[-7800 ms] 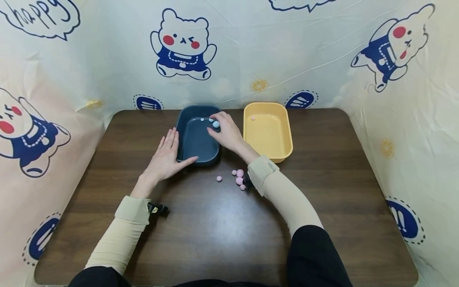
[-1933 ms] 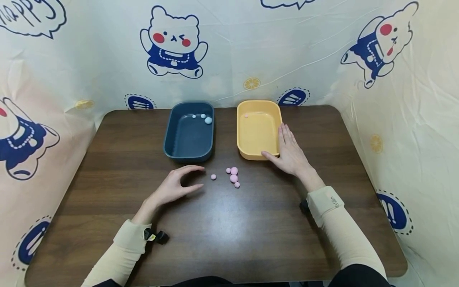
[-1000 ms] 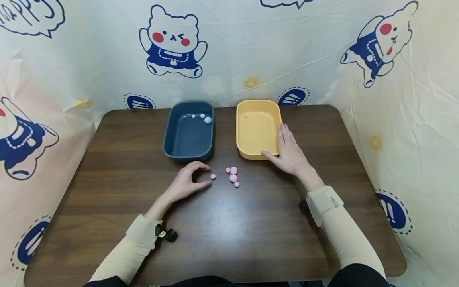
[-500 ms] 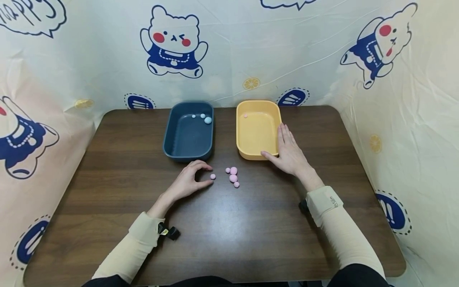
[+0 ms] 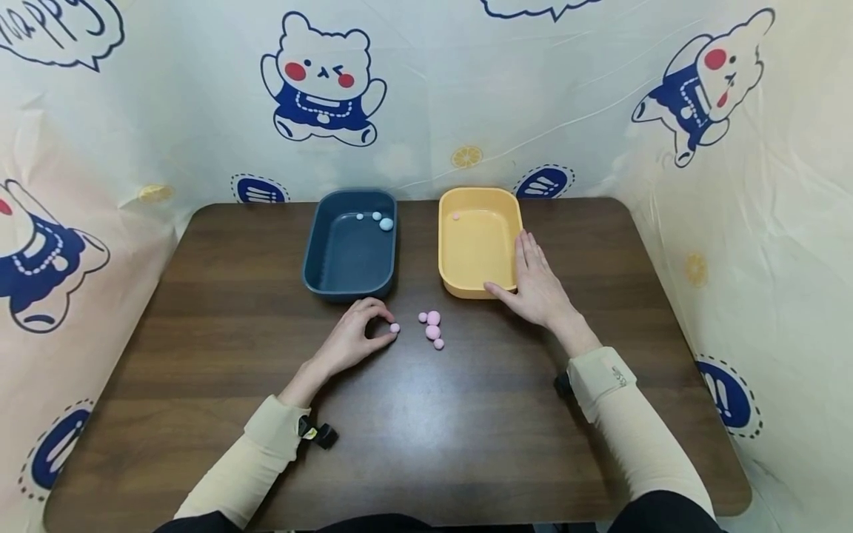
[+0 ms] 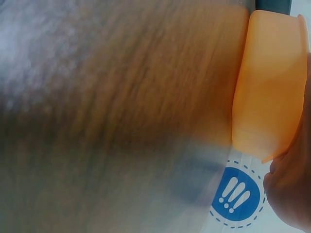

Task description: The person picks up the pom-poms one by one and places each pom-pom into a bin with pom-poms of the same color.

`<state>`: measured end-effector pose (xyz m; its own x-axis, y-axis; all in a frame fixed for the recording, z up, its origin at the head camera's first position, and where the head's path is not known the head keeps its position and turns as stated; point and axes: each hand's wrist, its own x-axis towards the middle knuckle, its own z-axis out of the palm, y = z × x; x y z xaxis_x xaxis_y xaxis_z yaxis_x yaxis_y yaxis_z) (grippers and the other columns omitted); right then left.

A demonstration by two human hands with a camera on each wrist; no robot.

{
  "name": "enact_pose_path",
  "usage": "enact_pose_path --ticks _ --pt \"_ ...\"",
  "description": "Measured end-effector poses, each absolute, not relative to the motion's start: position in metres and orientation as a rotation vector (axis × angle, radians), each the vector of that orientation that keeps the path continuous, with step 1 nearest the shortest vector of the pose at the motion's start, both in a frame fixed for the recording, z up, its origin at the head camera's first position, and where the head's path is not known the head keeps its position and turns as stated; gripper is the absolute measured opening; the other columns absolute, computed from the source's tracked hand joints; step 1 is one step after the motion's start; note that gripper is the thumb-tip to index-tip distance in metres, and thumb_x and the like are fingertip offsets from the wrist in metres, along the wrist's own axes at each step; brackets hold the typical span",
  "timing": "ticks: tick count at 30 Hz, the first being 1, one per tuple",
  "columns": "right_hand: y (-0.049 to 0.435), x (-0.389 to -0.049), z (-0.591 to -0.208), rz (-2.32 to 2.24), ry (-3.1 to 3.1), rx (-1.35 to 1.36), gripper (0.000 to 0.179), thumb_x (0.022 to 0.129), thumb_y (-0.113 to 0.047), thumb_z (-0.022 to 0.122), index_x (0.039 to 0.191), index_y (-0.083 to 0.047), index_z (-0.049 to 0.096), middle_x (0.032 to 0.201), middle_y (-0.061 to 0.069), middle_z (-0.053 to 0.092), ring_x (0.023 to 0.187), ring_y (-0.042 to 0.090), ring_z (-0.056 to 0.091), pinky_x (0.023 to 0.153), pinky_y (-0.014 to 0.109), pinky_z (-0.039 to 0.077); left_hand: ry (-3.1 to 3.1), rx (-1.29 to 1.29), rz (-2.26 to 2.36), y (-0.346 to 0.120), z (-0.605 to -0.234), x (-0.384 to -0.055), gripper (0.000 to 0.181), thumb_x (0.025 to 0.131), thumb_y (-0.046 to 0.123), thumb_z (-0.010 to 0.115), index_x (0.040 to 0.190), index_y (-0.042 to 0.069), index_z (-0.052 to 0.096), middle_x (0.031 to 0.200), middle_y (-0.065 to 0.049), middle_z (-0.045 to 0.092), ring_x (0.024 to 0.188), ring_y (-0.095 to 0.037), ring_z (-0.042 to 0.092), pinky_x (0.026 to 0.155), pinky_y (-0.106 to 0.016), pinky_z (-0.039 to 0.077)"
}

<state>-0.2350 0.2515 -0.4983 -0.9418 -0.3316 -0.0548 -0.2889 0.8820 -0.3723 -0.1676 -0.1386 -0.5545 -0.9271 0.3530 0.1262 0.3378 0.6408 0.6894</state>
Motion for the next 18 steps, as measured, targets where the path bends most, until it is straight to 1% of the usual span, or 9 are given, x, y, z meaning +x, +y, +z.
enact_pose_path --ticks 3,12,15,17,18 --pt "0.251 -0.235 -0.498 -0.546 2.935 -0.479 0.118 0.105 -0.076 0.048 0.172 0.000 -0.012 0.184 0.021 -0.014 0.174 0.040 -0.007 0.141 0.060 0.010 2.826 0.592 1.198 -0.138 -0.558 -0.168 0.022 0.093 0.023 0.089 0.110 0.014 0.078 0.123 -0.005 0.068 0.120 -0.027 0.059 0.109 -0.051 0.052" --pt "0.251 -0.236 -0.499 -0.549 2.942 -0.494 0.118 0.105 -0.076 0.048 0.172 0.001 -0.012 0.184 0.025 -0.009 0.174 0.041 -0.006 0.141 0.060 0.010 2.831 0.555 1.126 -0.133 -0.531 -0.157 0.018 0.095 0.019 0.086 0.108 0.008 0.080 0.123 -0.010 0.068 0.119 -0.030 0.059 0.106 -0.052 0.053" --pt "0.251 -0.235 -0.499 -0.548 2.946 -0.490 0.119 0.105 -0.076 0.049 0.173 0.001 -0.010 0.184 0.025 -0.008 0.174 0.040 -0.005 0.141 0.059 0.010 2.828 0.557 1.130 -0.133 -0.532 -0.157 0.017 0.096 0.021 0.085 0.107 0.009 0.080 0.123 -0.010 0.068 0.119 -0.029 0.058 0.106 -0.052 0.053" --pt "0.251 -0.236 -0.499 -0.543 2.947 -0.489 0.119 0.105 -0.077 0.049 0.173 0.001 -0.011 0.184 0.024 -0.009 0.174 0.040 -0.005 0.141 0.060 0.010 2.842 0.586 1.127 -0.136 -0.541 -0.160 0.018 0.097 0.024 0.085 0.106 0.010 0.079 0.122 -0.010 0.067 0.117 -0.028 0.058 0.105 -0.047 0.053" --pt "0.251 -0.236 -0.499 -0.543 2.948 -0.488 0.119 0.105 -0.077 0.049 0.173 0.001 -0.011 0.184 0.024 -0.009 0.174 0.040 -0.006 0.141 0.060 0.010 2.839 0.589 1.138 -0.137 -0.543 -0.161 0.017 0.097 0.024 0.085 0.106 0.010 0.079 0.123 -0.009 0.067 0.117 -0.028 0.058 0.105 -0.047 0.053"
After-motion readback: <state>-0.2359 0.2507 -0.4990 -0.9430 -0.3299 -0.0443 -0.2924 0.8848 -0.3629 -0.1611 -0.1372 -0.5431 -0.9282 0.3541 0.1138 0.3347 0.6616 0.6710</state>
